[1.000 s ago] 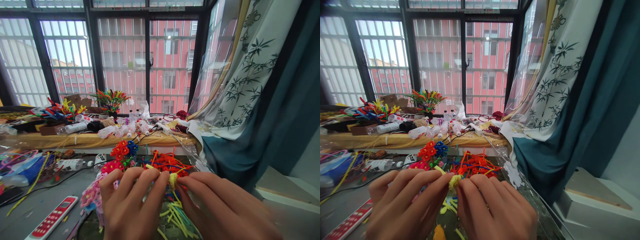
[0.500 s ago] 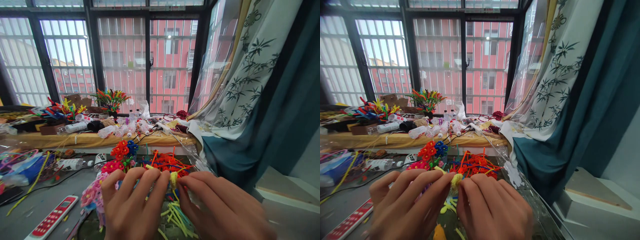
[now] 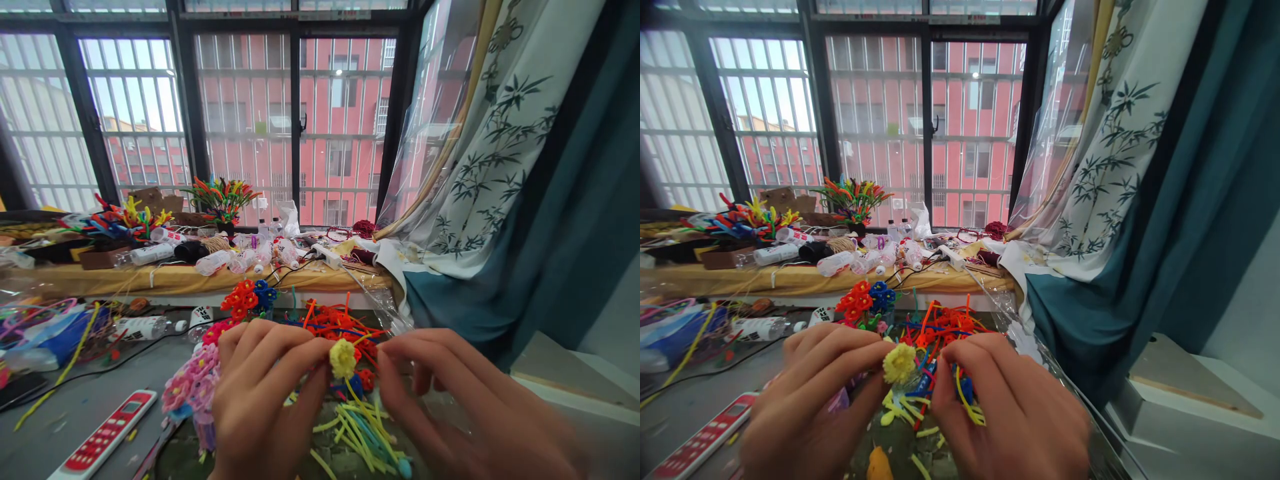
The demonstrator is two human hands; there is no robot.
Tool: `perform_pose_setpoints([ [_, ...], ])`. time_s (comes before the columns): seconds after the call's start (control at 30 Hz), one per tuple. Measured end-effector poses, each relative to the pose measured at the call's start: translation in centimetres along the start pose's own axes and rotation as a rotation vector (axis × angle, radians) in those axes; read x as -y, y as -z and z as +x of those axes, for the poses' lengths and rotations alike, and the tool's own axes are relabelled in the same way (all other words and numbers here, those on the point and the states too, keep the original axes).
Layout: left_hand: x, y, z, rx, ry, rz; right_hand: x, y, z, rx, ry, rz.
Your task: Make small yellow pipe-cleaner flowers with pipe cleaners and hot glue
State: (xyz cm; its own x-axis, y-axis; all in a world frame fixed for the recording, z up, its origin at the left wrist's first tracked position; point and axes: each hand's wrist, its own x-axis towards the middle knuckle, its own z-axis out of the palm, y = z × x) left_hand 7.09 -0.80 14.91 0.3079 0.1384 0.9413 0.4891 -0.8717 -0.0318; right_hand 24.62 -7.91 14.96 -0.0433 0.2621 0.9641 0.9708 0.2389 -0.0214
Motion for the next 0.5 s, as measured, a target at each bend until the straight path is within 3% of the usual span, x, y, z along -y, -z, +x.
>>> perform_pose_setpoints([
  [0.1, 0.2, -0.3, -0.2, -0.001, 0.079, -0.104, -0.9, 0.2, -0.3, 0.087, -0.143, -0.028],
  [0.2, 0.5, -0.7, -0.3, 0.002, 0.131, -0.207, -2.5, -0.2, -0.5, 0.242, -0.148, -0.025],
  [0.27, 0.6, -0.9, -0.4, -0.013, 0.156, -0.267, -3.2, -0.4, -0.5, 0.280, -0.171, 0.012],
  [0.5, 0.4, -0.4, -0.1, 0.007, 0.074, -0.103, -0.2, 0.9, 0.7, 0.178, -0.144, 0.285],
])
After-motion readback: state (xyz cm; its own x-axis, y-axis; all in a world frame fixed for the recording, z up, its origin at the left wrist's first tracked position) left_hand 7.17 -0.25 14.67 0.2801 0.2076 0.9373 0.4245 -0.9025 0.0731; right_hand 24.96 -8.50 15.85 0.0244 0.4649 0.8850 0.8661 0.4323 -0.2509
